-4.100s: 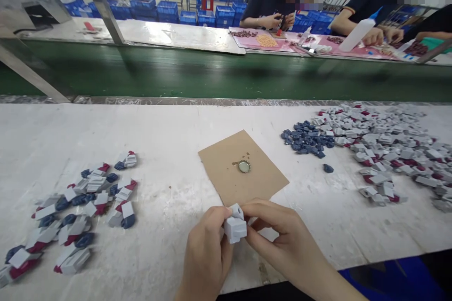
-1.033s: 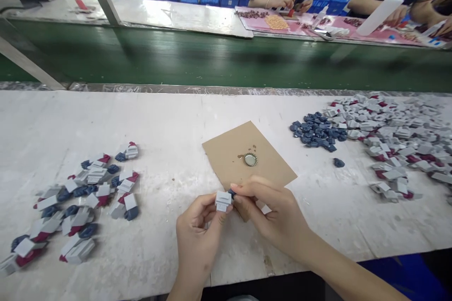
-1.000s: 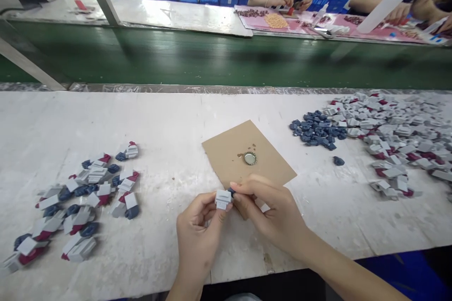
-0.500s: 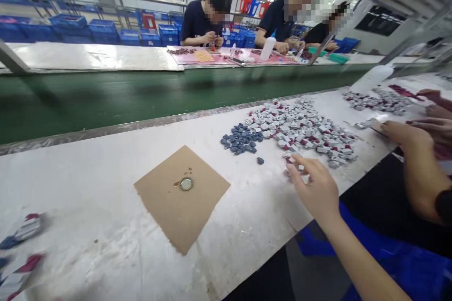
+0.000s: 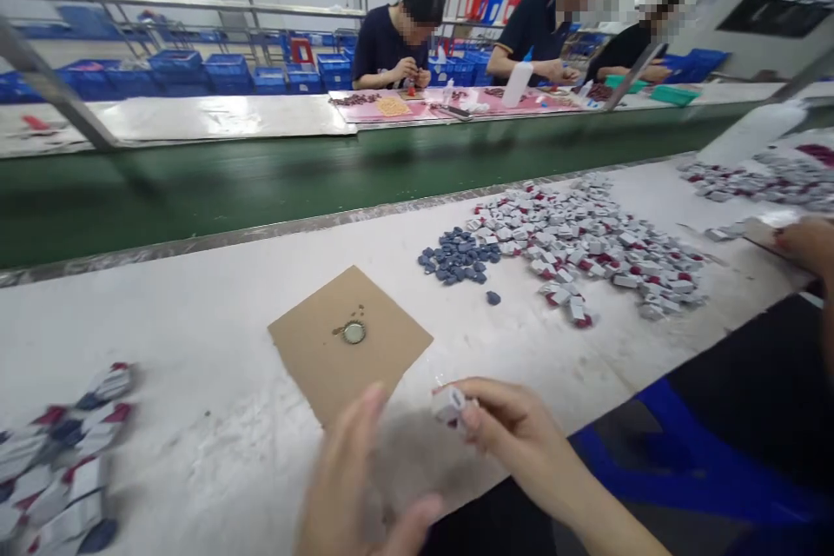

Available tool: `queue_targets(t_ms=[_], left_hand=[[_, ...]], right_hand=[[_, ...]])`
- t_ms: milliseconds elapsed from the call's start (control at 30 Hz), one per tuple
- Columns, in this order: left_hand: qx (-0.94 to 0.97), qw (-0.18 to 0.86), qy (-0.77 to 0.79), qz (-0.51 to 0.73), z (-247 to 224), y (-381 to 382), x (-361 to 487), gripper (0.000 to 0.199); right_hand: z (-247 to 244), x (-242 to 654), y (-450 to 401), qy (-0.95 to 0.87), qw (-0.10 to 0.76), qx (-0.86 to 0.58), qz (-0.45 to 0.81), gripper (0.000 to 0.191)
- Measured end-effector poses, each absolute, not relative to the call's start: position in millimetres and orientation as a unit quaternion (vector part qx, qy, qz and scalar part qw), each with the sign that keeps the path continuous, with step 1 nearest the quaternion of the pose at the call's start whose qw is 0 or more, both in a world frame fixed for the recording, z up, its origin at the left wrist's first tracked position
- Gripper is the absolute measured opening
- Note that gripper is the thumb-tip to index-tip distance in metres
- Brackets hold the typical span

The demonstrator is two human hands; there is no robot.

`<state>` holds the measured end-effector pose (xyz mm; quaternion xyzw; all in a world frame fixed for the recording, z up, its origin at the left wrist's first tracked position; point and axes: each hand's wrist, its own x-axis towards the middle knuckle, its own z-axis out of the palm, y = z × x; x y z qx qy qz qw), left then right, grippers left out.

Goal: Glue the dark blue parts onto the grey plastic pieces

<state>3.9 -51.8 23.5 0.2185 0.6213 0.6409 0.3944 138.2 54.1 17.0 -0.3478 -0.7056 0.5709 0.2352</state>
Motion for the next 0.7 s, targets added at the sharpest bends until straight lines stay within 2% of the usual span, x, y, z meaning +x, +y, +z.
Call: queue_targets(t_ms=[100, 167, 233, 300, 333, 400, 467, 600, 700], left_hand=[[0.256, 0.409, 0.611, 0.628, 20.7, -44.0, 12.2, 0.028], [0.191, 0.452, 0.586, 0.644, 16.4, -39.8, 10.4, 0.019], [0.108, 0.482, 0.567, 0.659, 13.0, -39.7, 4.4, 0.021], [0.052, 0.494, 0.556, 0.666, 11.6, -42.4, -2.4, 0.027], [0.035, 0.498, 0.551, 0.669, 11.6, -44.1, -5.3, 0.030], [0.017, 0.498, 0.544, 0.675, 12.2, -47.1, -9.2, 0.034], [0.019, 0.495, 0.539, 0.682, 13.2, -49.5, -11.5, 0.032], [0.003, 0.513, 0.516, 0.686, 14.3, -54.7, -16.9, 0.027], [-0.035, 0.529, 0.485, 0.695, 12.3, -58.6, -23.6, 0.027]], right_hand=[[20.3, 123.6, 35.2, -0.667, 0.195, -0.296, 0.655, 0.030], [16.9, 128.8, 45.8, -0.694, 0.201, -0.302, 0.622, 0.037], [11.6, 141.4, 73.5, -0.754, 0.237, -0.378, 0.482, 0.045], [4.3, 155.0, 109.1, -0.785, 0.251, -0.512, 0.241, 0.048], [-0.5, 160.4, 126.1, -0.796, 0.211, -0.546, 0.150, 0.052], [-12.3, 166.6, 152.7, -0.814, 0.134, -0.560, 0.070, 0.051], [-24.9, 167.3, 167.1, -0.829, 0.102, -0.548, 0.045, 0.046], [-38.3, 163.9, 173.4, -0.847, 0.124, -0.516, 0.023, 0.036], [-33.1, 160.2, 171.6, -0.848, 0.137, -0.510, 0.053, 0.033]])
